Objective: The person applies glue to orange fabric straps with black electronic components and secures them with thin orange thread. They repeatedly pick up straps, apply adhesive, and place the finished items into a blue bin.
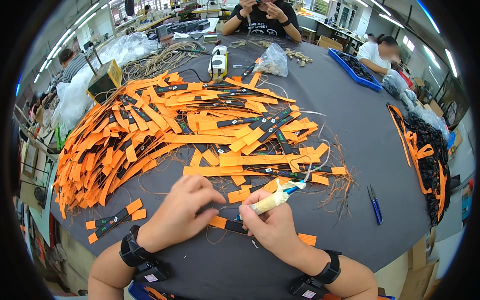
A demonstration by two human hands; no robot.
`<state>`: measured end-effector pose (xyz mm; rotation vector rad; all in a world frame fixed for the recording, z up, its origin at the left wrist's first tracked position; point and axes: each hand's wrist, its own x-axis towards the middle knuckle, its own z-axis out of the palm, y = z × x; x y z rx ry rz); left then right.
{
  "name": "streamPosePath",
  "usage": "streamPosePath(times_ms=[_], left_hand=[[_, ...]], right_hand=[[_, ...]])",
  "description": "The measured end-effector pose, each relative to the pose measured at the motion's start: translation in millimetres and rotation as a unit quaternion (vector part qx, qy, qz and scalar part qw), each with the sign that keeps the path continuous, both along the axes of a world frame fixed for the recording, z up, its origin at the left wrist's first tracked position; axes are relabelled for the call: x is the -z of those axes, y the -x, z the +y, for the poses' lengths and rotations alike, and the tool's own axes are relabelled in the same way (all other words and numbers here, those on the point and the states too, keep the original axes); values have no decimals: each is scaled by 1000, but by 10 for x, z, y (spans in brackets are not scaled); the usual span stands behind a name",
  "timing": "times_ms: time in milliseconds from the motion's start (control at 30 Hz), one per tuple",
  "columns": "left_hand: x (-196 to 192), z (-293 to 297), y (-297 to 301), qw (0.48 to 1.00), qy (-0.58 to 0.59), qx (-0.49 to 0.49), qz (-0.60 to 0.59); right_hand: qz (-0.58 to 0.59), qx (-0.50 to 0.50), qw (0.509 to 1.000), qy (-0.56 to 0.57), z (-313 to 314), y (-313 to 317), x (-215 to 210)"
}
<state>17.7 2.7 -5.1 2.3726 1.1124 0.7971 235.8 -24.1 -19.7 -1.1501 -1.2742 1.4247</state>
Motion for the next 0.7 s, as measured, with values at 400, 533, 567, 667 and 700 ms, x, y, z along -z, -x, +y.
streamPosePath(times_ms=[400,533,567,667,700], left_hand=[[34,64,-41,992,57,62,90],[80,80,-48,995,44,57,75],[86,81,-55,995,40,56,70],[101,82,-54,995,32,56,71],[111,83,-51,996,30,57,64]], right_hand=[[-11,-26,999,-20,13,10,69],[-11,-33,999,-23,19,9,65],[-13,-33,999,-25,19,6,66],[-18,-32,999,-28,20,6,67],[-19,-31,999,-26,18,8,60]])
